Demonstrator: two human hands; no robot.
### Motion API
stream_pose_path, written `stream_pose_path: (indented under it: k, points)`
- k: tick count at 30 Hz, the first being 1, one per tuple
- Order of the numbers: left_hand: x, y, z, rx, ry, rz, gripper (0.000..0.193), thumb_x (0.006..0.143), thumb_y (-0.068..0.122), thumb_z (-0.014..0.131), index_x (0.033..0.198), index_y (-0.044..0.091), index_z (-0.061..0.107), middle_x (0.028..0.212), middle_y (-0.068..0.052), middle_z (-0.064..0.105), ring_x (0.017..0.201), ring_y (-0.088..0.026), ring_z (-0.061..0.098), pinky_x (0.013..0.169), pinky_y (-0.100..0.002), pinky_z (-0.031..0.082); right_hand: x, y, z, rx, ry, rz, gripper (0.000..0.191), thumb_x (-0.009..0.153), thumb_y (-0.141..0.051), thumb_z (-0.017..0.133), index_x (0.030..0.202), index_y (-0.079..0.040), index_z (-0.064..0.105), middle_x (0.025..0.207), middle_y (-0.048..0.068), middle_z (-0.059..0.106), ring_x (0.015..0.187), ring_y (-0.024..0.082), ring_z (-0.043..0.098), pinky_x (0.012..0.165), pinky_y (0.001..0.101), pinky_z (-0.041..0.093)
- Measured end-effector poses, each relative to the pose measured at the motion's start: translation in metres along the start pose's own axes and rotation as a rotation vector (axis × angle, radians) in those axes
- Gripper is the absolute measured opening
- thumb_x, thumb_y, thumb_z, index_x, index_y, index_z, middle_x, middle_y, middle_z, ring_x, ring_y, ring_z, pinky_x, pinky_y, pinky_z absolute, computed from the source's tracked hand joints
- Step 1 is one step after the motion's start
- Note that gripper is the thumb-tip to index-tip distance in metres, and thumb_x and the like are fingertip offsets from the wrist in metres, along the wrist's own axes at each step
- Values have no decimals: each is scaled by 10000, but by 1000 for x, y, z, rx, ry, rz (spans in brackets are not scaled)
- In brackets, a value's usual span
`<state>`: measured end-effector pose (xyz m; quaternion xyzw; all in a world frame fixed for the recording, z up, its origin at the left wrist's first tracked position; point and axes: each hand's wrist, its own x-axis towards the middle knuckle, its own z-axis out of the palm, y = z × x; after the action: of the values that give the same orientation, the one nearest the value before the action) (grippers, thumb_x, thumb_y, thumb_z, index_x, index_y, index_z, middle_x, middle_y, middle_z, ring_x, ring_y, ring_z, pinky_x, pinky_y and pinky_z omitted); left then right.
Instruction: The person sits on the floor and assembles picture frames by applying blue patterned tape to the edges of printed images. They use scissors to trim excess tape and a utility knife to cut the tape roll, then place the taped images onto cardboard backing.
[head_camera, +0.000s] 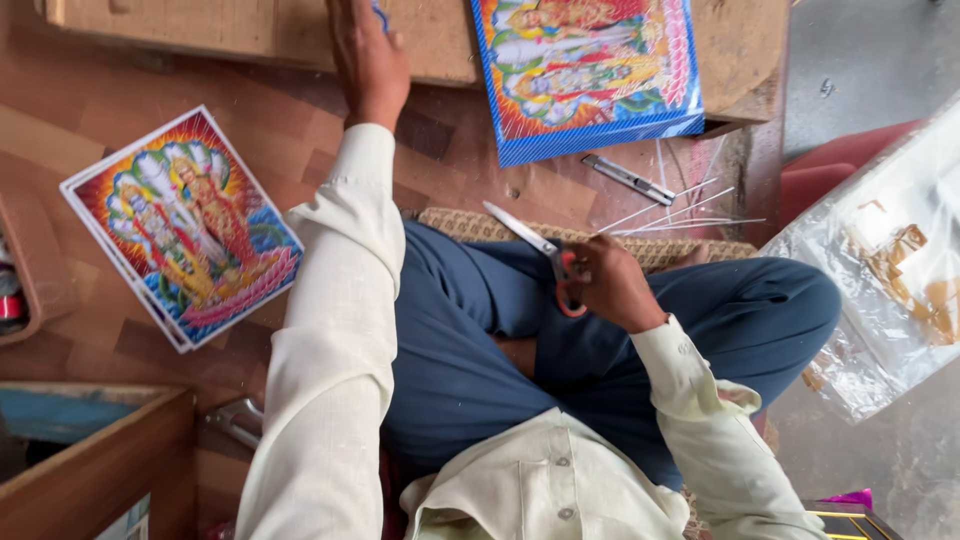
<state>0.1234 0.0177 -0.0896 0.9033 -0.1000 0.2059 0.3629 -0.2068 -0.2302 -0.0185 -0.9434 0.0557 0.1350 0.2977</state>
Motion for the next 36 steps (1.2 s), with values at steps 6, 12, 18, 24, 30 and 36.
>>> stream_pose_path:
  k: [6, 12, 18, 24, 30, 36]
  points:
    - [-4, 26, -15, -91, 243, 52, 711, 872, 151, 838, 1446, 15, 440, 1370, -235, 562, 1295, -429, 533, 1102, -526, 418, 93, -3, 8, 1984, 321, 256, 325, 917, -213, 802, 1162, -70, 642, 974, 28, 644, 977, 206, 617, 907, 385, 527]
    - [-33, 60, -22, -175, 191, -27, 385, 863, 111, 822, 1198, 37, 649, 1205, -186, 662, 1216, -414, 587, 1064, -498, 457, 163, -28, 11, 2330, 482, 228, 309, 829, -120, 752, 1122, -79, 665, 1066, 72, 738, 1026, 252, 696, 977, 440, 558]
    - [-43, 86, -38, -317, 72, -3, 301, 924, 108, 770, 1198, 30, 672, 1229, -174, 674, 1162, -370, 644, 1014, -466, 522, 155, -19, -9, 2055, 518, 111, 298, 857, 25, 729, 1135, -40, 644, 1024, 89, 711, 981, 245, 695, 991, 400, 566]
    - [-66, 126, -59, -393, 156, 207, 848, 915, 260, 883, 1566, 74, 373, 1610, -198, 405, 1518, -411, 374, 1276, -508, 328, 88, -11, -105, 1087, 609, -104, 244, 771, 5, 671, 1011, -11, 707, 907, 73, 727, 808, 188, 712, 757, 325, 590]
    - [-66, 122, -77, -467, 305, 153, 1162, 876, 467, 929, 1680, 128, 163, 1700, -187, 203, 1602, -365, 224, 1318, -504, 228, 69, -63, -199, -174, 448, -437, 170, 867, -127, 789, 1020, -56, 771, 802, 126, 703, 704, 265, 661, 674, 395, 555]
    - [-78, 86, -65, -496, -240, -293, 397, 620, 180, 952, 985, 138, 800, 929, -47, 789, 905, -232, 748, 830, -367, 594, 118, -81, -147, -720, 222, -544, 207, 736, -111, 703, 924, -154, 775, 730, 128, 698, 665, 345, 683, 597, 461, 551]
